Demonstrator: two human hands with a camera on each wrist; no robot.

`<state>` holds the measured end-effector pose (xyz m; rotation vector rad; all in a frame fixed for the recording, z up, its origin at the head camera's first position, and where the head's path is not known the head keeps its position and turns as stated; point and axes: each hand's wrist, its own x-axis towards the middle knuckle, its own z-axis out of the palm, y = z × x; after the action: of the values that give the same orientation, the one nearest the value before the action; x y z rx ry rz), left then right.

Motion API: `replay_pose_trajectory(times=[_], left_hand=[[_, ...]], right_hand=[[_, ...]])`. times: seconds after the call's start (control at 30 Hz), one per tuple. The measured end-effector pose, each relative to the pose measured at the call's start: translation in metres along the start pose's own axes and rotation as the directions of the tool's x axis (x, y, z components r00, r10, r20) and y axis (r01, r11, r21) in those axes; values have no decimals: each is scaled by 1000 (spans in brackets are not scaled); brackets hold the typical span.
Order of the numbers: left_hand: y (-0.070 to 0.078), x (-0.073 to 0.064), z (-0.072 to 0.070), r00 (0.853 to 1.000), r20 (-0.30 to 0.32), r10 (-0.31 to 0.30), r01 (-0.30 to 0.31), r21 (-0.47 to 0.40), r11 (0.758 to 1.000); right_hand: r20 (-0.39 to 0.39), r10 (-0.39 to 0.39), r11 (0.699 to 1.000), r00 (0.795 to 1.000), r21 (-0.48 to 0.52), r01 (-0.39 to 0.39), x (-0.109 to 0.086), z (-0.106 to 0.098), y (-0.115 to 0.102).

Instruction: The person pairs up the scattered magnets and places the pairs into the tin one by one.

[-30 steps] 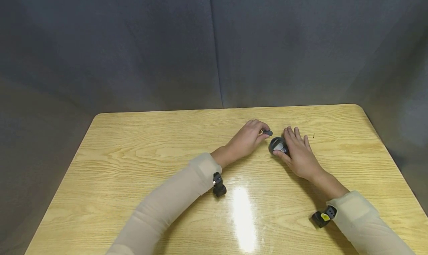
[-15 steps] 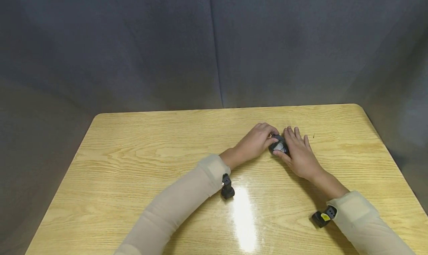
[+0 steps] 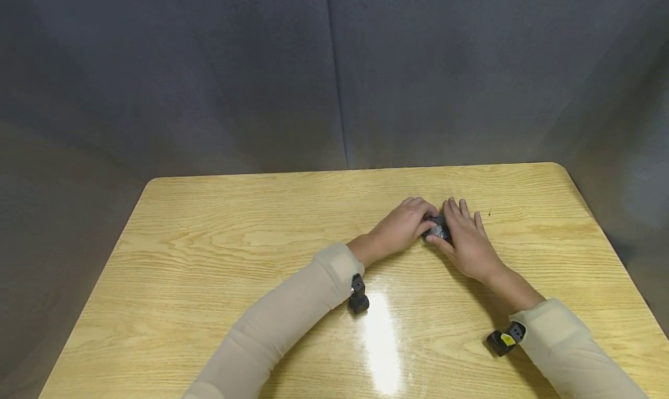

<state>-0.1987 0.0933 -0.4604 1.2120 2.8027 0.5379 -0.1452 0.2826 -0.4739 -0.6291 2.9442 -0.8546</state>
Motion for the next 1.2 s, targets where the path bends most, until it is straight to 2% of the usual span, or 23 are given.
replay_pose_trajectory(times=[0.63, 0.97, 1.2], left_hand=[[-3, -2, -1, 1000, 4, 3, -3, -52, 999], [-3, -3, -1, 1000, 11, -11, 12, -63, 998], [-6, -6, -6, 999, 4, -45, 45, -62, 997]], right_hand=[[-5, -5, 1000, 1000, 3, 5, 2, 1, 0], [19, 2, 1000, 1000, -7, -1, 0, 0, -1], [25, 6, 1000, 1000, -20, -5, 1, -2, -2]])
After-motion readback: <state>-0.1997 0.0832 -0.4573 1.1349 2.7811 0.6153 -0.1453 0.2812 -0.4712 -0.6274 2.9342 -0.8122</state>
